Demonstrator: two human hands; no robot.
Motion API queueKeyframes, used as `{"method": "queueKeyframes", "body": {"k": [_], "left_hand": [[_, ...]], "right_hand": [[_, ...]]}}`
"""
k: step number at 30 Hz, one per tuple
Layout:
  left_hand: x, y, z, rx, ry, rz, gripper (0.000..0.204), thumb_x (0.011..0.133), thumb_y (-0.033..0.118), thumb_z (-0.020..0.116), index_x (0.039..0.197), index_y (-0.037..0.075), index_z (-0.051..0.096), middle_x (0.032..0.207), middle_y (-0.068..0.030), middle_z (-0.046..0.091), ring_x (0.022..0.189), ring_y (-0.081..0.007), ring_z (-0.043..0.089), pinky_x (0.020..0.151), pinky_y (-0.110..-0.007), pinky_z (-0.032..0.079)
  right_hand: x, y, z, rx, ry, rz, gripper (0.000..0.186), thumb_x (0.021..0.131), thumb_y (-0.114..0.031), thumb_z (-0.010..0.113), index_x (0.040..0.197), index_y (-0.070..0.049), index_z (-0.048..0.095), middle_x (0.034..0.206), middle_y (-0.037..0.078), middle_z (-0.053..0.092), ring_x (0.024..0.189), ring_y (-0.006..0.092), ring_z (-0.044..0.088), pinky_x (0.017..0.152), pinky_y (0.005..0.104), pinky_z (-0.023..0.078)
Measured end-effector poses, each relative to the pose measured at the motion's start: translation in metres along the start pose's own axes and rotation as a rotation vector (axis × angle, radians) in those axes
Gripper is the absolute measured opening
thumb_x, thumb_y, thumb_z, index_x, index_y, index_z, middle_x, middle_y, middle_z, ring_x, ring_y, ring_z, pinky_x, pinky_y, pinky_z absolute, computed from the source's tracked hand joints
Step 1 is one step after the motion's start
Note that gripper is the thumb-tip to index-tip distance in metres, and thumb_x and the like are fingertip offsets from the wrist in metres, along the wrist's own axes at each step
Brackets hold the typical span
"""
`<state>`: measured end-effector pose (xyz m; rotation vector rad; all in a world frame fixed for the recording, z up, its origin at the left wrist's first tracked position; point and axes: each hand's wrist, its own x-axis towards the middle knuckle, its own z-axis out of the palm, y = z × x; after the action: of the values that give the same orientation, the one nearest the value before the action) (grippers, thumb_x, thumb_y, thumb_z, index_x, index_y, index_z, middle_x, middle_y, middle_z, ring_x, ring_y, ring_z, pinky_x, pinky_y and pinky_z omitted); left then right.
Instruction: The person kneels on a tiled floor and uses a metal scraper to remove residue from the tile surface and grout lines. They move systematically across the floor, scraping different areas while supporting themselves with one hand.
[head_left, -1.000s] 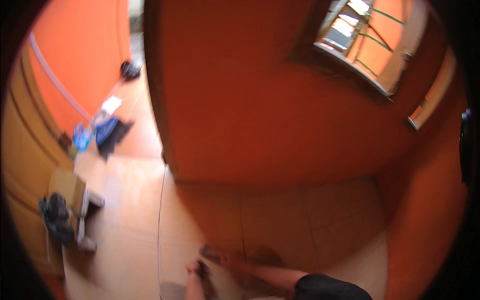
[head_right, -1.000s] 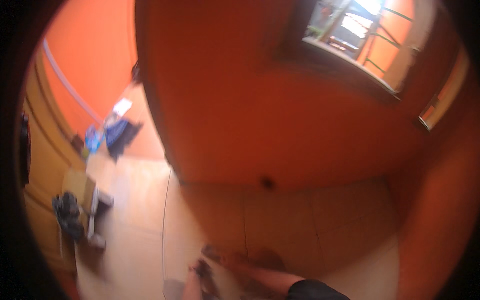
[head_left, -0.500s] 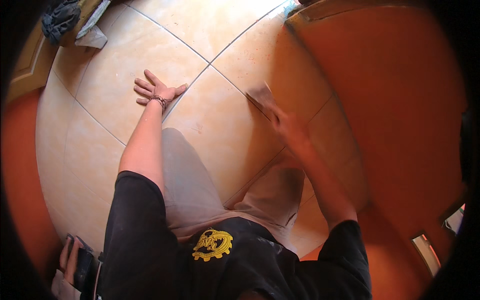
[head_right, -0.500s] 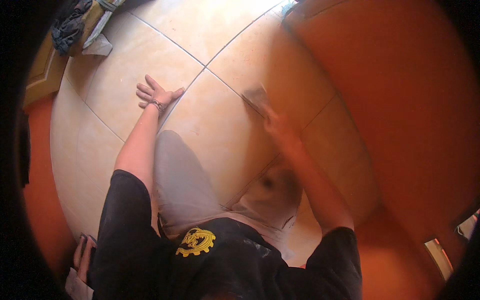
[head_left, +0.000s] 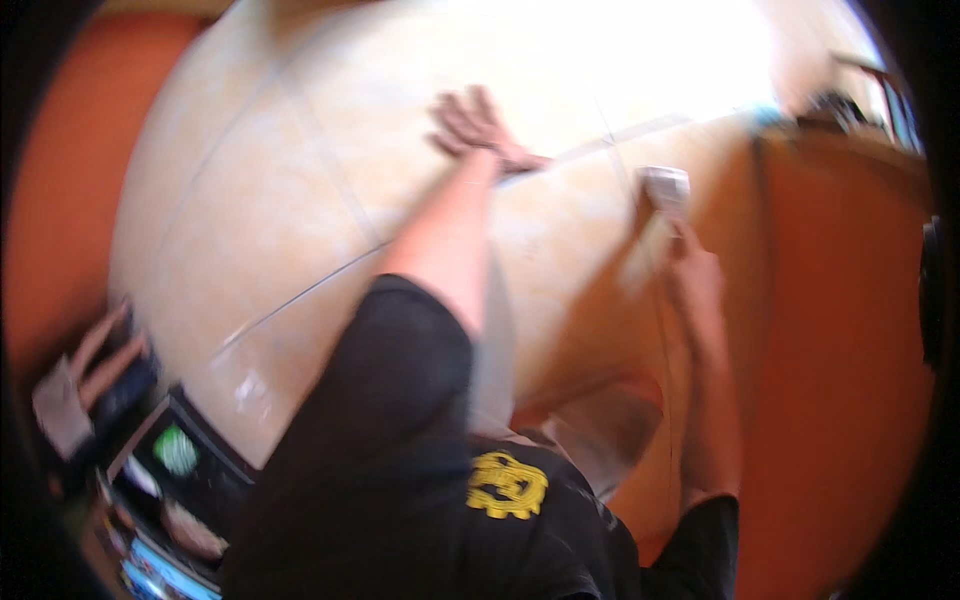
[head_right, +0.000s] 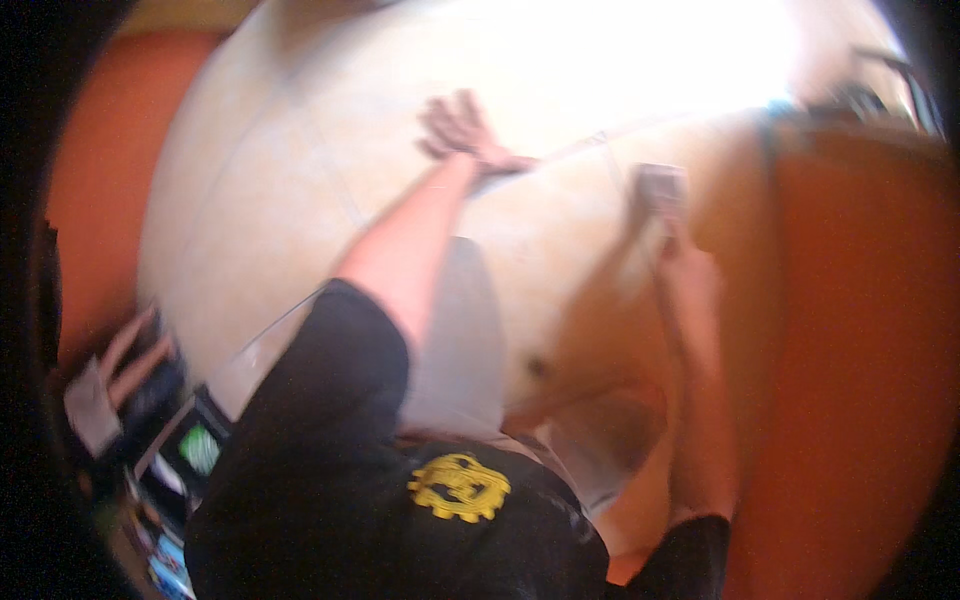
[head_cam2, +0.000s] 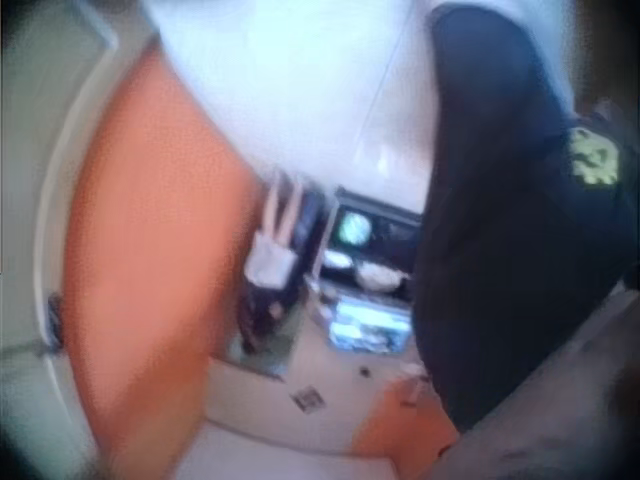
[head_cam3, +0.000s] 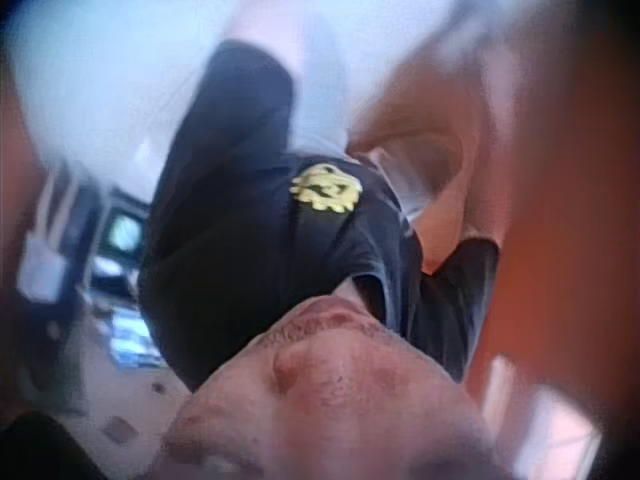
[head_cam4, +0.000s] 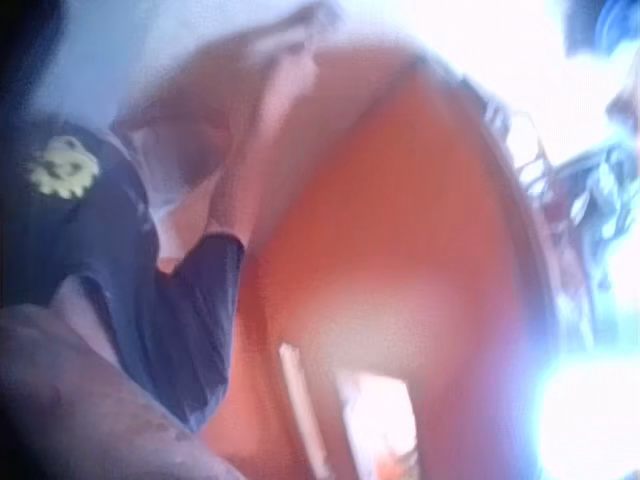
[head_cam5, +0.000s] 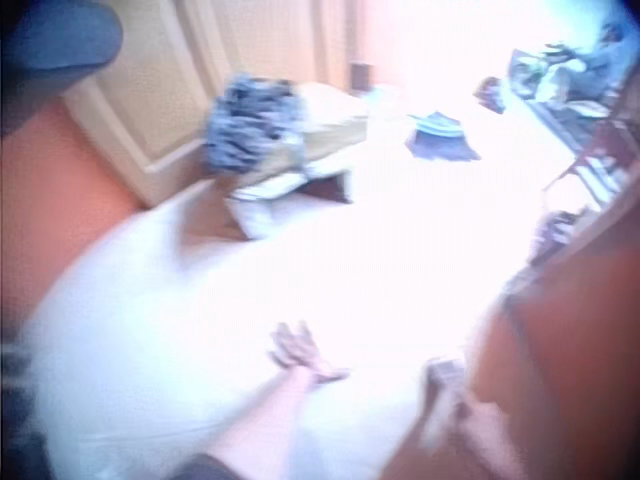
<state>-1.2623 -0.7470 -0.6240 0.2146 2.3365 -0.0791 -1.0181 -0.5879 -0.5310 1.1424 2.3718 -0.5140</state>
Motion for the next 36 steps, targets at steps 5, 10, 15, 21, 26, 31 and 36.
{"method": "queueKeyframes", "body": {"k": [5, 10, 15, 21, 26, 31, 36], "left_hand": [[-0.005, -0.012, -0.024, -0.09, -0.082, 0.017, 0.147, 0.053, 0.059, 0.081, 0.144, 0.011, -0.025, 0.147, -0.0291, -0.026, 0.135, -0.0457, -0.025, 0.107, -0.064, -0.005], [-0.011, -0.022, -0.035, -0.147, -0.125, 0.029, 0.144, 0.057, 0.057, 0.08, 0.143, 0.011, -0.026, 0.146, -0.0286, -0.028, 0.134, -0.046, -0.027, 0.106, -0.064, -0.008], [0.0, -0.006, -0.01, -0.167, -0.087, 0.074, 0.149, 0.051, 0.065, 0.079, 0.144, 0.013, -0.025, 0.148, -0.0265, -0.026, 0.136, -0.0455, -0.025, 0.107, -0.064, -0.005], [0.013, -0.021, -0.004, -0.081, -0.063, -0.051, 0.148, 0.052, 0.061, 0.08, 0.143, 0.017, -0.027, 0.148, -0.0237, -0.029, 0.135, -0.0429, -0.027, 0.106, -0.064, -0.008], [0.01, -0.002, -0.015, -0.038, -0.109, -0.075, 0.144, 0.058, 0.053, 0.082, 0.142, 0.018, -0.03, 0.145, -0.0247, -0.034, 0.134, -0.0402, -0.032, 0.107, -0.061, -0.011], [0.02, -0.02, -0.009, -0.017, -0.088, -0.102, 0.147, 0.057, 0.056, 0.082, 0.14, 0.017, -0.032, 0.145, -0.0268, -0.032, 0.135, -0.0424, -0.028, 0.107, -0.061, -0.007], [0.02, -0.007, -0.006, -0.017, -0.094, -0.071, 0.148, 0.056, 0.056, 0.082, 0.14, 0.016, -0.032, 0.145, -0.0267, -0.033, 0.135, -0.0418, -0.029, 0.107, -0.061, -0.008]], "right_hand": [[-0.066, 0.048, 0.044, -0.012, -0.025, -0.134, 0.042, 0.095, -0.019, 0.046, 0.137, -0.026, 0.046, 0.088, 0.025, 0.063, 0.072, 0.0355, 0.063, 0.067, 0.0468, 0.048], [-0.059, 0.006, 0.02, 0.042, 0.146, -0.339, 0.039, 0.095, -0.018, 0.045, 0.133, -0.013, 0.049, 0.09, 0.028, 0.062, 0.071, 0.0347, 0.064, 0.061, 0.0433, 0.047], [0.025, 0.019, 0.015, 0.054, -0.031, 0.161, 0.038, 0.094, -0.032, 0.049, 0.129, -0.018, 0.053, 0.067, 0.023, 0.06, 0.055, 0.0352, 0.059, 0.051, 0.0487, 0.042], [-0.082, -0.005, 0.042, 0.06, -0.188, 0.084, 0.044, 0.088, -0.013, 0.049, 0.131, -0.024, 0.05, 0.087, 0.026, 0.063, 0.078, 0.0417, 0.062, 0.071, 0.0508, 0.047], [-0.023, 0.001, 0.049, 0.002, 0.068, -0.093, 0.047, 0.086, -0.017, 0.048, 0.134, -0.021, 0.047, 0.083, 0.027, 0.061, 0.079, 0.0451, 0.061, 0.073, 0.0523, 0.048], [-0.049, -0.038, 0.054, -0.081, -0.204, -0.001, 0.049, 0.086, -0.018, 0.046, 0.136, -0.015, 0.044, 0.078, 0.027, 0.062, 0.074, 0.0453, 0.062, 0.071, 0.0526, 0.05], [0.056, -0.066, 0.009, -0.078, -0.008, -0.069, 0.048, 0.083, -0.011, 0.044, 0.13, -0.014, 0.047, 0.08, 0.025, 0.064, 0.076, 0.0426, 0.063, 0.071, 0.0522, 0.051]]}}
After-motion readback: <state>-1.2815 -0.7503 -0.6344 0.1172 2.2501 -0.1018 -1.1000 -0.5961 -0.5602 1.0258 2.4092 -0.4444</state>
